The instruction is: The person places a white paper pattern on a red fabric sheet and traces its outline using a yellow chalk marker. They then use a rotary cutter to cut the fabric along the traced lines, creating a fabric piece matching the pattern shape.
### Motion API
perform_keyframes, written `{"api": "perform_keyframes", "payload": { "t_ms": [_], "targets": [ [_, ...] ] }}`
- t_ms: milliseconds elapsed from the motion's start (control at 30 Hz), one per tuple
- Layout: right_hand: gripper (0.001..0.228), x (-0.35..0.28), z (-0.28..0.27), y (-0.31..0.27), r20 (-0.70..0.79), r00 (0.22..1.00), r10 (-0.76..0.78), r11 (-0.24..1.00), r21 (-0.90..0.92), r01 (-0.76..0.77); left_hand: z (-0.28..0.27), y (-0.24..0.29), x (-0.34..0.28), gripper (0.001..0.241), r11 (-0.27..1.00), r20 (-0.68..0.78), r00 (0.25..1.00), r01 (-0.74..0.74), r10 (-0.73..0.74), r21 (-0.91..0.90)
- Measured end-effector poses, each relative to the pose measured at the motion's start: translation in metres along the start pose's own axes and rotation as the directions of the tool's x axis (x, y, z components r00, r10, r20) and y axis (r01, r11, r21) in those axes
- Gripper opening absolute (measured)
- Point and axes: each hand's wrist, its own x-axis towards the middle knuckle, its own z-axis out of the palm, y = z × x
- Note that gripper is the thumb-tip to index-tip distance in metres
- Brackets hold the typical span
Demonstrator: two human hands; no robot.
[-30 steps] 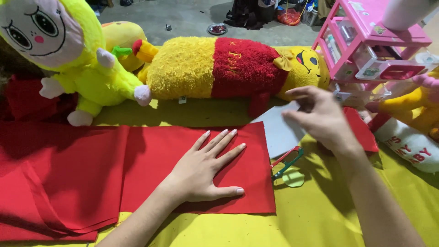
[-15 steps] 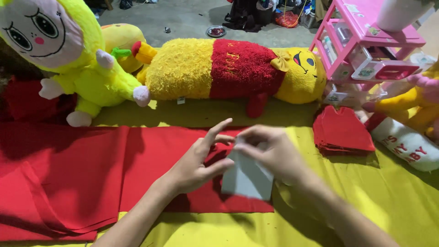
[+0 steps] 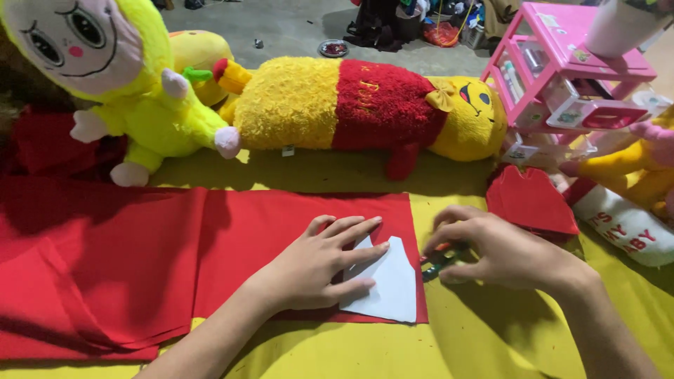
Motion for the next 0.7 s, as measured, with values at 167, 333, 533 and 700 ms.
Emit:
{"api": "perform_keyframes", "payload": {
  "t_ms": [167,333,533,700],
  "targets": [
    [0.027,-0.004,-0.001,-0.011,-0.140,0.973,0.183,0.979,-0.066,-0.193,0.010,0.009,0.001,0.082,1.000,-0.120,0.993,0.004,-0.001,0.024],
    [0.029,-0.004,0.005,-0.011,-0.250,0.942,0.222,0.951,-0.157,-0.266,0.012,0.018,0.006,0.080,0.996,-0.143,0.990,0.004,0.009,0.089],
    [0.034,-0.016,0.002,-0.002,-0.392,0.910,0.136,0.962,-0.166,-0.215,0.007,0.017,0.006,0.068,0.997,-0.186,0.979,-0.074,0.080,0.039],
    [0.048,-0.026,-0.003,-0.018,-0.072,0.903,0.424,0.881,-0.197,-0.430,0.006,0.018,0.007,0.052,0.968,-0.162,0.955,-0.236,0.247,0.087]
  ]
}}
